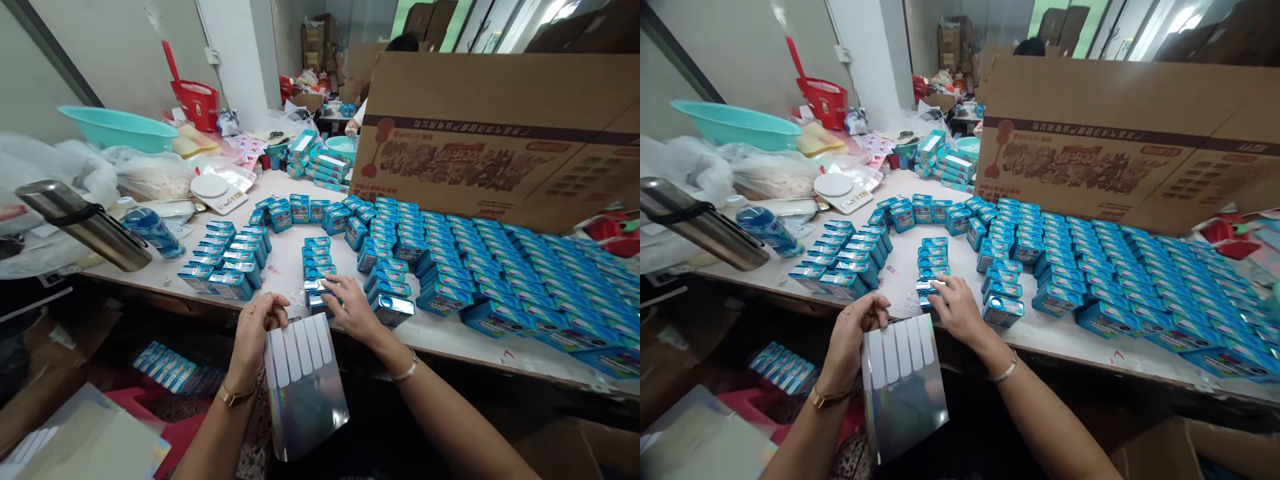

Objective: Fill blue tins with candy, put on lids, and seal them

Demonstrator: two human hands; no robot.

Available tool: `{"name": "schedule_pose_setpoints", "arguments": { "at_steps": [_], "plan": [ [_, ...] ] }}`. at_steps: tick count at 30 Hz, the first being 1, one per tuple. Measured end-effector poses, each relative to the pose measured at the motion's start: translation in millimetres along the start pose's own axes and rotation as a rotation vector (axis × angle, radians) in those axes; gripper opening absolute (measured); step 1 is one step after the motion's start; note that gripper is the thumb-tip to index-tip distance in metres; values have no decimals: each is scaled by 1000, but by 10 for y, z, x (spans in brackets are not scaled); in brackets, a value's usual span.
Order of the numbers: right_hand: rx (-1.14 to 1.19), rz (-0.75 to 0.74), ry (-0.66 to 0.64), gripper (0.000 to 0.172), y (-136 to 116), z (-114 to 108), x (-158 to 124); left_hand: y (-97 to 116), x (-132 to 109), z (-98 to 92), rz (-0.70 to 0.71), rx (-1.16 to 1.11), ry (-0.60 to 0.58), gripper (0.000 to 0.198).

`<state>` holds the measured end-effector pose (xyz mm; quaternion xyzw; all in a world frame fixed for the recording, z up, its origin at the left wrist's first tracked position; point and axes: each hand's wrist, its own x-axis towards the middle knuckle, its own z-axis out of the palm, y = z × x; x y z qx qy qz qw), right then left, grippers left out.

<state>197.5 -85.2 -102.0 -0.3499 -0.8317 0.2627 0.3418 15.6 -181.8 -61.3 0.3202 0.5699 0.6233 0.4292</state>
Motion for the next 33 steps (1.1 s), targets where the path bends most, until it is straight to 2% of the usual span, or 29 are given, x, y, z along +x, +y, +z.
{"name": "schedule_pose_setpoints", "arguments": {
  "at_steps": [3, 6, 8, 11, 13, 16, 20, 22, 24, 27, 29, 33],
  "plan": [
    [387, 127, -10, 43, -105, -176, -233, 18, -50, 55, 46, 3, 5, 38],
    [740, 315, -166, 57, -240, -304, -517, 8, -90, 154, 125, 49, -10, 39],
    [815, 386, -177, 53, -313, -383, -678, 3, -109, 217, 176, 128, -87, 40],
    [704, 423, 38, 27, -331, -573, -852, 10, -123, 238, 209, 334, -331, 38],
    [613, 436, 223, 23, -275, -751, -948, 14, -127, 196, 192, 504, -487, 43],
    [467, 414, 456, 18, -154, -1017, -1096, -25, -140, 105, 141, 685, -563, 58],
    [231, 166, 674, 8, -75, -1215, -1309, -226, -209, 88, 68, 622, -484, 42],
    [199, 127, 732, 5, -66, -1235, -1418, -383, -274, 151, 29, 493, -433, 35],
    [196, 210, 808, 8, -48, -1223, -1527, -548, -360, 246, -34, 326, -413, 35],
    [226, 428, 903, 19, 13, -1190, -1681, -752, -518, 400, -117, 176, -340, 43],
    [276, 537, 925, 25, 58, -1171, -1765, -838, -631, 483, -99, 199, -271, 46],
    [307, 596, 991, 30, 89, -1120, -1863, -943, -833, 594, -3, 304, -189, 47]
  ]
}}
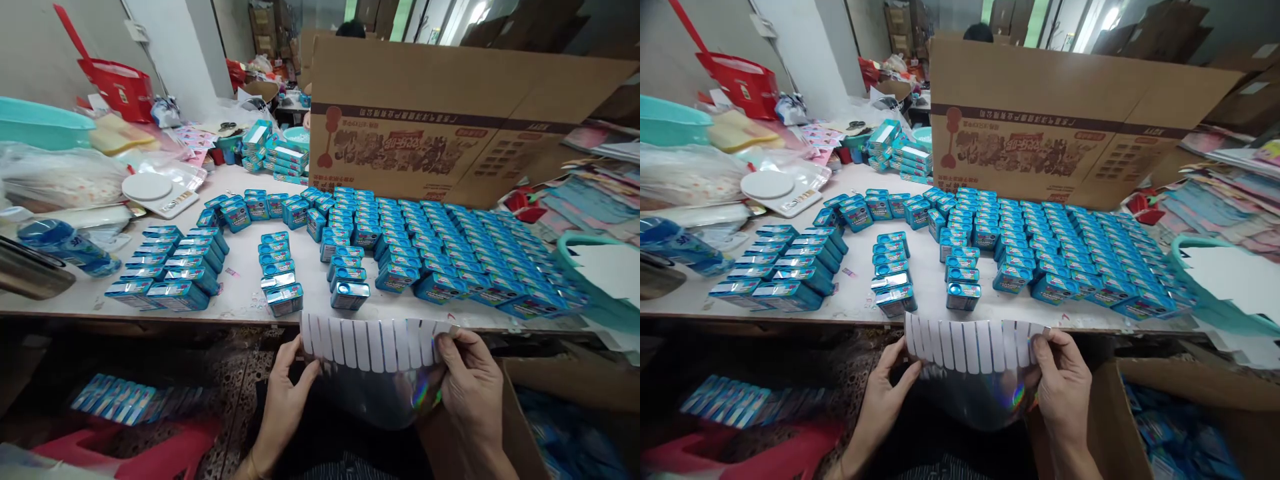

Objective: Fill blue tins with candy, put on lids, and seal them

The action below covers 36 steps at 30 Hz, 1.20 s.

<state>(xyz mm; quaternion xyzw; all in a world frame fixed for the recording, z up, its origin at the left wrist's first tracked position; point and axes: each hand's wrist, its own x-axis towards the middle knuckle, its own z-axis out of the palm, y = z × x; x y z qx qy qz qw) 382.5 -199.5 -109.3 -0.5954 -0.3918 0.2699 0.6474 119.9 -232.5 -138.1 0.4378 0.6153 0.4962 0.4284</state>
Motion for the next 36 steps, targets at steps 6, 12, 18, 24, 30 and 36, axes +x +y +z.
{"name": "schedule_pose_setpoints", "arguments": {
  "at_steps": [6, 12, 18, 24, 30, 36],
  "plan": [
    [-96, -58, 132, 30, -15, 47, -128, -74, -168, 183, -62, -38, -5, 75],
    [-161, -206, 184, 24, -5, 88, -173, -123, -275, 283, -95, -7, 21, 93],
    [-269, -413, 144, 14, 76, 120, -207, -241, -258, 310, -299, -253, -81, 115],
    [-288, -552, 112, 8, 110, 144, -237, -168, -302, 306, -301, -393, -91, 93],
    [-323, -603, 82, 10, 64, 164, -280, -359, -348, 312, -474, -315, -3, 102],
    [-220, -561, -6, 15, 17, 145, -349, -453, -115, 325, -506, -329, -1, 106]
  ]
}}
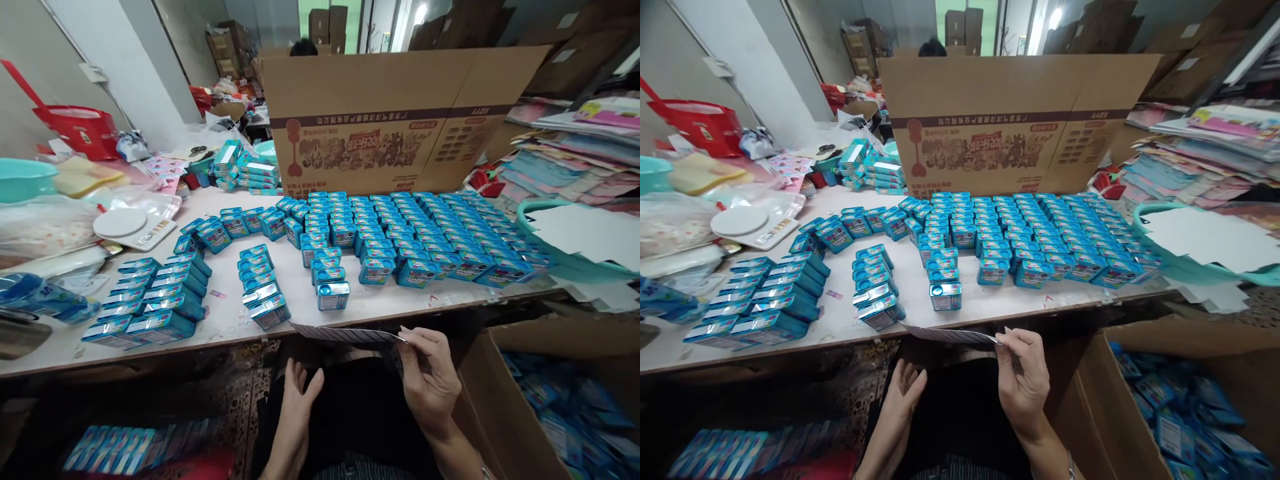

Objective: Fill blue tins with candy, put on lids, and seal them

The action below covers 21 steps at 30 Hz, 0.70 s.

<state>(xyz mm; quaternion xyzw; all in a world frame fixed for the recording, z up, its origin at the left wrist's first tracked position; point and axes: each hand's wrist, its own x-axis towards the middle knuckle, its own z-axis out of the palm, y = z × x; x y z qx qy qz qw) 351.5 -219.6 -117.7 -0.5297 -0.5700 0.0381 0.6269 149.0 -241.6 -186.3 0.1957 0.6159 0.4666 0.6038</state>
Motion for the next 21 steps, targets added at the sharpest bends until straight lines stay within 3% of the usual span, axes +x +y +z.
{"name": "schedule_pose_setpoints", "arguments": {
  "at_steps": [4, 7, 12, 17, 21],
  "plan": [
    [104, 160, -8, 3, -47, -49, 41, 130, 145, -9, 172, 170, 40, 90],
    [140, 312, 24, 11, -42, -81, 91, 143, 207, -15, 238, 221, 11, 74],
    [146, 537, 47, 25, 53, -127, 140, 192, 286, 62, 304, 117, 89, 85],
    [239, 684, 28, 31, 134, -107, 181, 367, 287, 236, 278, 147, -76, 68],
    [246, 680, 83, 33, 259, -87, 220, 406, 233, 252, 312, 157, -136, 46]
  ]
}}
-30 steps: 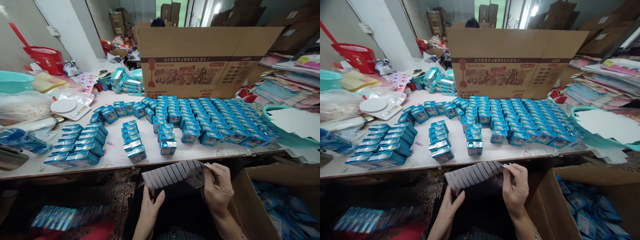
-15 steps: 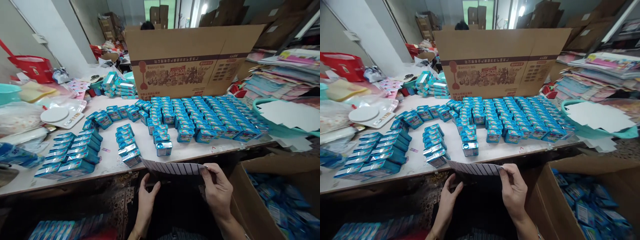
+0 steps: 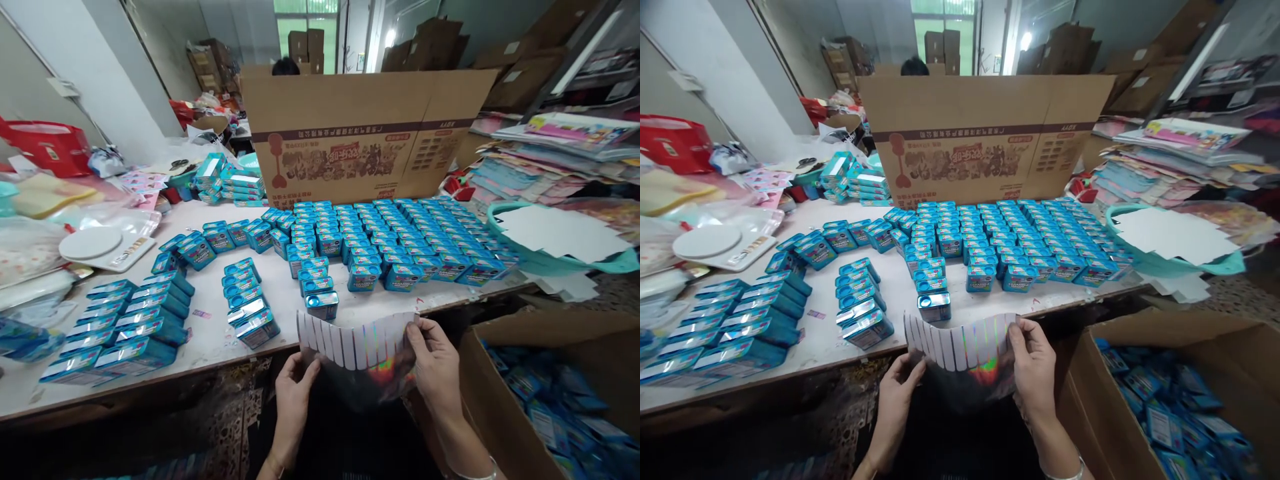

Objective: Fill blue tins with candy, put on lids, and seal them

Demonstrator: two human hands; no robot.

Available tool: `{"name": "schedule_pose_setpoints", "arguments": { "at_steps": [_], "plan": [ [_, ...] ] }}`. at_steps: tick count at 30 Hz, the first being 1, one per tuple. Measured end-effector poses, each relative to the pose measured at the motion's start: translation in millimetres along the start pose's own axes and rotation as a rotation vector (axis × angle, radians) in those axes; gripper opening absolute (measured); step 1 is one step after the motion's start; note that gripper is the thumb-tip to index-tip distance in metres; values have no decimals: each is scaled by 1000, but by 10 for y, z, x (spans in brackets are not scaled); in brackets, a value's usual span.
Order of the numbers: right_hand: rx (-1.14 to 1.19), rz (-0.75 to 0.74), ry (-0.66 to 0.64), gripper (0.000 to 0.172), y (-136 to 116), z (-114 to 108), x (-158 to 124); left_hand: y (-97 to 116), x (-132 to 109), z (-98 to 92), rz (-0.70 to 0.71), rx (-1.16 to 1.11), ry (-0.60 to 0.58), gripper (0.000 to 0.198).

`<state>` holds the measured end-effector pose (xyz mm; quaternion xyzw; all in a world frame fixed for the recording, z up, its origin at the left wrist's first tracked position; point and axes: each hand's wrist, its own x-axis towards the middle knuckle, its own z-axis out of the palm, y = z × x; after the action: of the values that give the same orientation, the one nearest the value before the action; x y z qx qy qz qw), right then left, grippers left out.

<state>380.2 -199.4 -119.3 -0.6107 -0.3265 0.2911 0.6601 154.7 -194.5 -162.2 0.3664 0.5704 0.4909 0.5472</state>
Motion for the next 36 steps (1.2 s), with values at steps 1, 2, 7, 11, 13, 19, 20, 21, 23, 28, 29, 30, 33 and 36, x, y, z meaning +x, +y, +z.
{"name": "schedule_pose_setpoints", "arguments": {
  "at_steps": [1, 2, 7, 11, 13, 19, 20, 21, 23, 28, 29, 30, 33, 36],
  "plan": [
    [-2, -16, -9, 32, 34, -12, 28, 3, -11, -16, 14, -1, 17, 45],
    [-5, -25, -33, 33, 75, -28, 49, 8, -19, -37, 29, -5, 48, 45],
    [12, 102, -247, 72, 321, -146, -22, 40, -15, -123, 95, 2, 197, 44],
    [-119, 101, -210, 77, 452, -216, -217, -11, 10, -93, 114, 11, 266, 50],
    [-179, 75, -135, 68, 484, -219, -284, -55, 22, -57, 129, 5, 304, 59],
    [-322, -52, 7, 38, 522, -191, -265, -137, 0, -47, 316, 247, 344, 60],
    [-356, -83, 24, 37, 522, -187, -248, -149, -5, -65, 359, 309, 346, 57],
    [-388, -109, 37, 36, 522, -181, -232, -164, -5, -84, 405, 365, 351, 53],
    [-429, -151, 46, 35, 522, -159, -207, -201, 9, -127, 500, 440, 383, 44],
    [-433, -251, 55, 32, 525, -65, -180, -238, 100, -205, 758, 496, 441, 23],
    [-436, -263, 51, 31, 519, -46, -179, -221, 115, -212, 811, 503, 460, 19],
    [-440, -272, 44, 30, 509, -28, -178, -196, 124, -215, 851, 505, 477, 16],
    [-410, -260, 33, 31, 469, 9, -176, -88, 118, -210, 817, 454, 466, 13],
    [-333, -187, 22, 35, 445, 15, -168, 48, 64, -211, 518, 272, 366, 23]
  ]
}}
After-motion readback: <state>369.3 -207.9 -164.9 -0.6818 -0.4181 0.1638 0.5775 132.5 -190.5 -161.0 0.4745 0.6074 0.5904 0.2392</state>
